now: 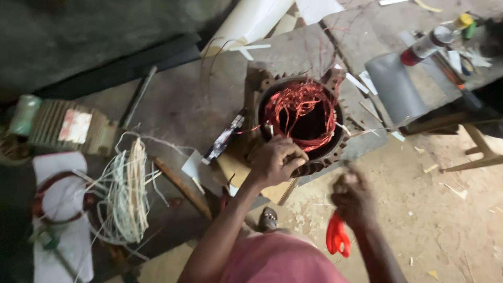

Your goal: The person works on an electric motor stator on a workbench, inserting white insulating strips into the slots around the copper windings and using pliers to trim and press the wire ends. They occasionally reposition the stator and pick up tools from the bench while working around the coil.

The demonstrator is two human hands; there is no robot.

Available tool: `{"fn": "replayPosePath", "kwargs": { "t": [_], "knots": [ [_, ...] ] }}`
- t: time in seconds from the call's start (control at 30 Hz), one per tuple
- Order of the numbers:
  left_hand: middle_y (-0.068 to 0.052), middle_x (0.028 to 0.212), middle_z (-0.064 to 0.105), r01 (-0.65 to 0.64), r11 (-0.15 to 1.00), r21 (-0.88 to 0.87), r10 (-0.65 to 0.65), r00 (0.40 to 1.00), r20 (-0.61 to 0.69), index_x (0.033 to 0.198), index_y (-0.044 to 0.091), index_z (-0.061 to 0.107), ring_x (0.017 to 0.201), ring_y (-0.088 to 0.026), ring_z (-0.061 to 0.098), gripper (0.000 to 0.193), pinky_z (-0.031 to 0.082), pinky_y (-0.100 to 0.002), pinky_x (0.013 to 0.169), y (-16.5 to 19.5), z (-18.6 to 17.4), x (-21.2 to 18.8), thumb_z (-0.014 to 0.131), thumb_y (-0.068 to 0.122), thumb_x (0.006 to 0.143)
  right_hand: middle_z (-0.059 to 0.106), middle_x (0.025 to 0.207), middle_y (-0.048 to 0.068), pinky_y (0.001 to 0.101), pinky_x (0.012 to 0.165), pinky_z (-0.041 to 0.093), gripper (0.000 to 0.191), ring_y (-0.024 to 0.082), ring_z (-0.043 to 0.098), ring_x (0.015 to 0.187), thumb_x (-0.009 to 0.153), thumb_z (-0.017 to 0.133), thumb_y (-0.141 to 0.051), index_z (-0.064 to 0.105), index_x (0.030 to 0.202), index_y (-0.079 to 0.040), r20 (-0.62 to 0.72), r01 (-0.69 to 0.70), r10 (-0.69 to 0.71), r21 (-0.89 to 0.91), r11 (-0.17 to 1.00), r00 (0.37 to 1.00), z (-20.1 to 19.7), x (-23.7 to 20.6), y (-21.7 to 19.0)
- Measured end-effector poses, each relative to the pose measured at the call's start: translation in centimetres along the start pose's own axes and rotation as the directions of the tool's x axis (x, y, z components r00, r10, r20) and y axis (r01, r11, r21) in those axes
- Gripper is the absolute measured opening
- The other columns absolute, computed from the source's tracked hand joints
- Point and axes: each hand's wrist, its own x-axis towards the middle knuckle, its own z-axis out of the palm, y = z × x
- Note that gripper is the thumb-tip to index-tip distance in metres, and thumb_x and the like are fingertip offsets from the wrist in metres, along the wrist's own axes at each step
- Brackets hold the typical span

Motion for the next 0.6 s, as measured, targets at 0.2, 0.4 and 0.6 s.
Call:
{"fn": "replayPosePath", "kwargs": {
  "t": [0.2, 0.4, 0.6],
  "knots": [
    [-0.003, 0.083, 0.069, 0.007, 1.000, -0.022, -0.007, 1.000, 0.019, 0.089, 0.012, 0.076, 0.084, -0.023, 0.065, 0.008, 0.052, -0.036, 0.078, -0.6, 0.2, -0.4, 0.078, 0.018, 0.084, 0.055, 0.083, 0.003, 0.0217, 0.049, 0.033, 0.044, 0.007, 0.040, 0.058, 0.106, 0.055, -0.016, 0.045, 0.149, -0.012, -0.179, 0.112, -0.156, -0.236, 0.965, 0.971, -4.5, -3.9, -5.8],
    [-0.002, 0.082, 0.068, 0.070, 0.995, 0.066, -0.070, 0.998, -0.005, 0.091, 0.013, 0.077, 0.084, -0.021, 0.064, 0.007, 0.052, -0.036, 0.077, 0.2, 0.3, -0.2, 0.079, 0.017, 0.085, 0.059, 0.081, 0.005, 0.0245, 0.055, 0.041, 0.062, 0.008, 0.050, 0.064, 0.097, 0.061, -0.017, 0.037, 0.154, -0.015, 0.263, 0.127, 0.030, -0.561, 0.818, 0.964, 1.7, -1.6, -4.6],
    [-0.002, 0.083, 0.064, 0.024, 0.999, -0.030, -0.021, 0.995, 0.102, 0.093, 0.013, 0.078, 0.090, -0.020, 0.063, 0.010, 0.050, -0.035, 0.088, -0.4, -0.7, 0.0, 0.080, 0.012, 0.083, 0.063, 0.088, 0.003, 0.0335, 0.069, 0.046, 0.048, 0.020, 0.058, 0.079, 0.081, 0.073, -0.051, 0.062, 0.103, -0.009, 0.797, 0.739, -0.067, -0.584, -0.336, 0.600, 7.6, 2.2, -11.8]
  ]
}}
